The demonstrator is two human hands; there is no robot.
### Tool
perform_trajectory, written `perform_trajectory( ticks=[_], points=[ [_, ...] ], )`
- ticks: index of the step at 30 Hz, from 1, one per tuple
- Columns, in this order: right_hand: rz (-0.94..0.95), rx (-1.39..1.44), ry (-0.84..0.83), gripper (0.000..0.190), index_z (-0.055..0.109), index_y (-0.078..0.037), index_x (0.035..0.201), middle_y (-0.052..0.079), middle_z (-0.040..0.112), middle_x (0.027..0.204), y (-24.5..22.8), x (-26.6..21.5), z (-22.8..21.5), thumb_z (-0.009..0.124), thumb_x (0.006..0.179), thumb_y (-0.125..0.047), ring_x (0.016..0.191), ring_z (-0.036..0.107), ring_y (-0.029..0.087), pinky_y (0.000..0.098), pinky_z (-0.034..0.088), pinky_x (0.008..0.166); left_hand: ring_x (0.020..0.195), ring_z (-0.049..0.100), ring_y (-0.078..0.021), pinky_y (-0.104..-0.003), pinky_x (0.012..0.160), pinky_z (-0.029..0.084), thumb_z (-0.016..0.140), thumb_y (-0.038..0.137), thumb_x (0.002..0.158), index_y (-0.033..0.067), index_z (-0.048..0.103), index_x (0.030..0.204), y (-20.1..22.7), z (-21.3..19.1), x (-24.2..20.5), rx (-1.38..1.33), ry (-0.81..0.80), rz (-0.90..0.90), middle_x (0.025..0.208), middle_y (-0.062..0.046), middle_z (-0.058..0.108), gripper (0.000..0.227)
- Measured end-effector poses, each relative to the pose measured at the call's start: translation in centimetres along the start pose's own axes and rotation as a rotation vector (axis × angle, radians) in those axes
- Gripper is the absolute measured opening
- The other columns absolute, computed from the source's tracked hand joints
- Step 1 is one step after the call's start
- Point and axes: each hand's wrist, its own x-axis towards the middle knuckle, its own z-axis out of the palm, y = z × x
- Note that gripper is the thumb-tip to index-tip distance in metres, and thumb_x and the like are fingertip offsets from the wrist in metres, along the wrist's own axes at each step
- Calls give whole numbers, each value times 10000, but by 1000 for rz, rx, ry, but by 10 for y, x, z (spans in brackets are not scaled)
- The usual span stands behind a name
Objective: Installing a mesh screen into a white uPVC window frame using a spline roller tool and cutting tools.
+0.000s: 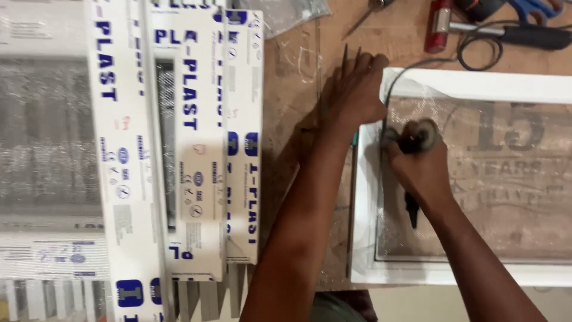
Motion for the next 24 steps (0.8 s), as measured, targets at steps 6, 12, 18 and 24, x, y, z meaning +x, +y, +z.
perform_trajectory(
  ticks=[6, 12, 18, 24],
  points=[
    [-23, -3, -30, 334, 489, -11, 831, 108, 593, 749, 2, -7, 0, 786, 829, -163, 711, 607, 187, 337, 523, 686, 1409, 389, -377, -498, 1172, 314, 777, 53, 629, 170, 502, 1327, 3, 8, 5, -18, 22, -37, 1398, -106, 510, 760],
    [16, 124, -34, 314, 471, -25, 863, 113, 561, 781, 7, 2, 1, 769, 824, -116, 729, 562, 198, 338, 520, 691, 1301, 428, -458, -459, 1036, 405, 801, 23, 638, -32, 434, 1464, 18, 14, -16, 121, 466, -134, 1435, -292, 453, 906],
    [114, 52, -95, 321, 501, -19, 843, 111, 581, 754, -6, 4, -10, 789, 849, -160, 698, 562, 211, 368, 495, 693, 1218, 525, -397, -449, 1077, 422, 866, 216, 743, -46, 680, 1071, 22, 5, -21, -70, 273, -285, 1211, -231, 585, 459],
    [189, 27, -96, 312, 517, -34, 806, 107, 597, 720, -9, -2, -10, 784, 855, -186, 656, 575, 210, 380, 495, 657, 1247, 537, -408, -429, 1054, 450, 819, 31, 623, -19, 736, 890, -6, 29, -1, -20, 476, 37, 1342, -214, 587, 284]
  ],
)
